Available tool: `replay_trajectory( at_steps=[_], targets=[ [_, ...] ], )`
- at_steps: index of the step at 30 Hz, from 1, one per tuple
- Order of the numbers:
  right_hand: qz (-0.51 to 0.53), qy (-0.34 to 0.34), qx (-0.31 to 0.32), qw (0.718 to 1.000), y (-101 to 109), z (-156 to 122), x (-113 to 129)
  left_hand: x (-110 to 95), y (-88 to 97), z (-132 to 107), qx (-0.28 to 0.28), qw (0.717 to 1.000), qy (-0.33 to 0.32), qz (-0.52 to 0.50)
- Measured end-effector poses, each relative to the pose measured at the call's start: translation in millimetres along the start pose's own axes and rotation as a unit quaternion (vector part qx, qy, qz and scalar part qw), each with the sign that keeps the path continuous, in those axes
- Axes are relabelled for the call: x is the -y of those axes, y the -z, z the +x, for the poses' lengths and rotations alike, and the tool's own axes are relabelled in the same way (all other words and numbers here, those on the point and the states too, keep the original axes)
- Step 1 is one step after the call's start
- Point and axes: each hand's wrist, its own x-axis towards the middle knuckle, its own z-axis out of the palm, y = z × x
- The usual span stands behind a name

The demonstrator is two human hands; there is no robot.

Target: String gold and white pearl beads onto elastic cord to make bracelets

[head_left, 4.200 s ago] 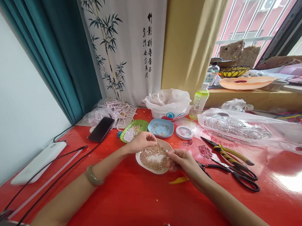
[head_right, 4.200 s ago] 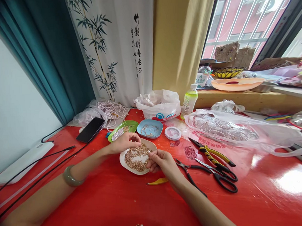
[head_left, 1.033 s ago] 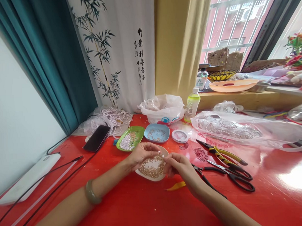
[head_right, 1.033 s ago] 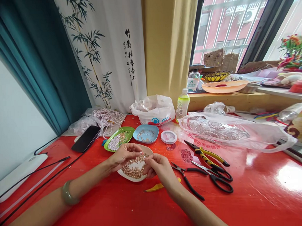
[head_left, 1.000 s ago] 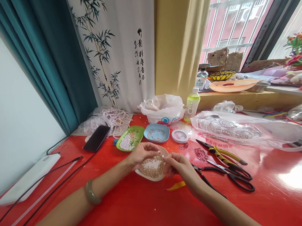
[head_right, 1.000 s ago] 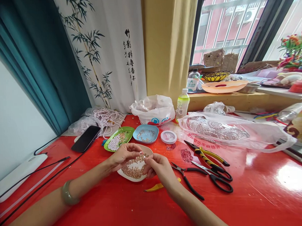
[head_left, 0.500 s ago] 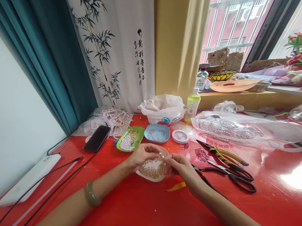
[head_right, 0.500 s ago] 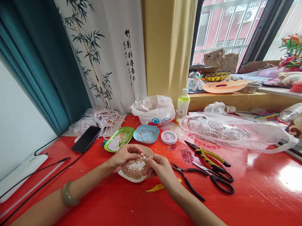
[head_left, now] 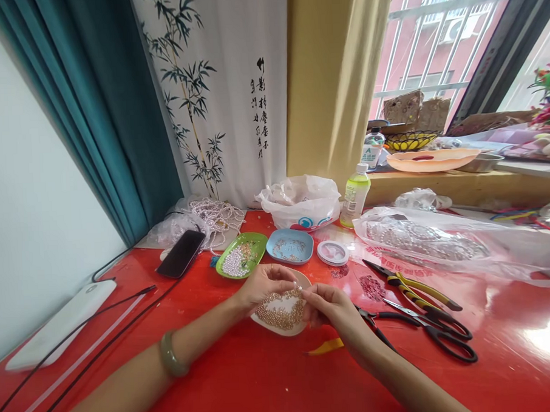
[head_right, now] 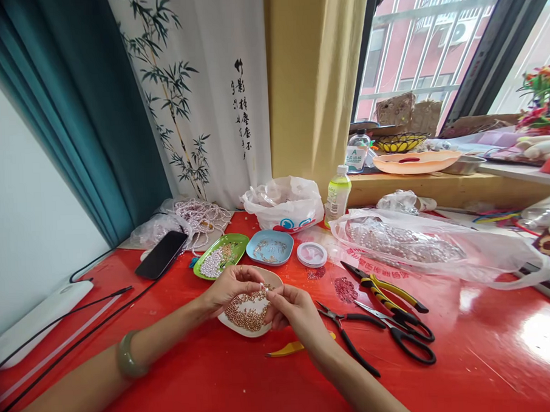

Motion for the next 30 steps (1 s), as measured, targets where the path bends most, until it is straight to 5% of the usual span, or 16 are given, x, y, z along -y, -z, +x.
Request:
replay_trajectory(
  at_steps=[22,30],
  targets=[
    [-0.007,-0.006,0.028,1.0,3.1,6.1,-5.9,-4.9,1.8,-0.9,0.027,0.999,-0.033,0.032],
    [-0.07,0.061,0.017,0.996,2.4,7.7,-7.9,-5.7,1.7,-1.7,0.035,0.998,-0.032,0.036]
  ],
)
